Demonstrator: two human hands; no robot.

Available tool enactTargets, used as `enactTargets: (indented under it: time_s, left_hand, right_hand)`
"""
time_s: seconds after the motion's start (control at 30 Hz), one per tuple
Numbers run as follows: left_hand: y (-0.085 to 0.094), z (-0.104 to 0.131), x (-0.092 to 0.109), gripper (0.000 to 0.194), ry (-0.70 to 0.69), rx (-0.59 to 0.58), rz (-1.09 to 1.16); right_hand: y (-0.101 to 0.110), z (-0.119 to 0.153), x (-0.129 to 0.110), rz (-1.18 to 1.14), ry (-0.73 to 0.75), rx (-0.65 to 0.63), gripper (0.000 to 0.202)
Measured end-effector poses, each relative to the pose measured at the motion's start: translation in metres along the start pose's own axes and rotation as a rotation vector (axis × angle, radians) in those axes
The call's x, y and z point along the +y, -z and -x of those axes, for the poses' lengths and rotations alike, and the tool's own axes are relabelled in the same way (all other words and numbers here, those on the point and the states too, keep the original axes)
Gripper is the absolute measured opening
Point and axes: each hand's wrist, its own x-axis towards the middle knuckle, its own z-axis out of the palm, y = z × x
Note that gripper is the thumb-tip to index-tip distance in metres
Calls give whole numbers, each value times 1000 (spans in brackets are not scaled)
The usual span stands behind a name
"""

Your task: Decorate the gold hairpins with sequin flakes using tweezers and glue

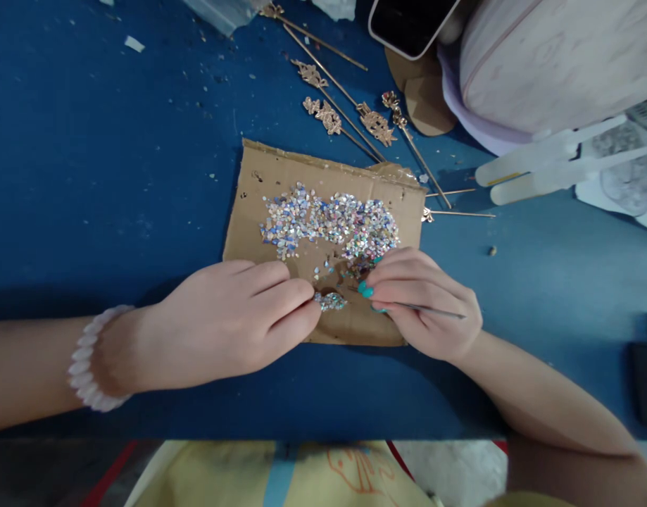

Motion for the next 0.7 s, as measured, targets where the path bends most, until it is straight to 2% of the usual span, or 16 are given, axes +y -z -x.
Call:
enactTargets:
  time_s: [0.3, 0.47, 0.7]
  left_hand:
    - [2, 1, 0, 27, 18, -7, 1]
    - [4, 0, 1, 31, 20, 5, -7]
    - [4, 1, 1, 30, 25, -17, 5]
  right_hand:
    - [3, 2, -2, 8, -16, 25, 10]
    - [4, 2, -6, -21, 0, -7, 5]
    - [3, 2, -8, 2, -10, -24, 10]
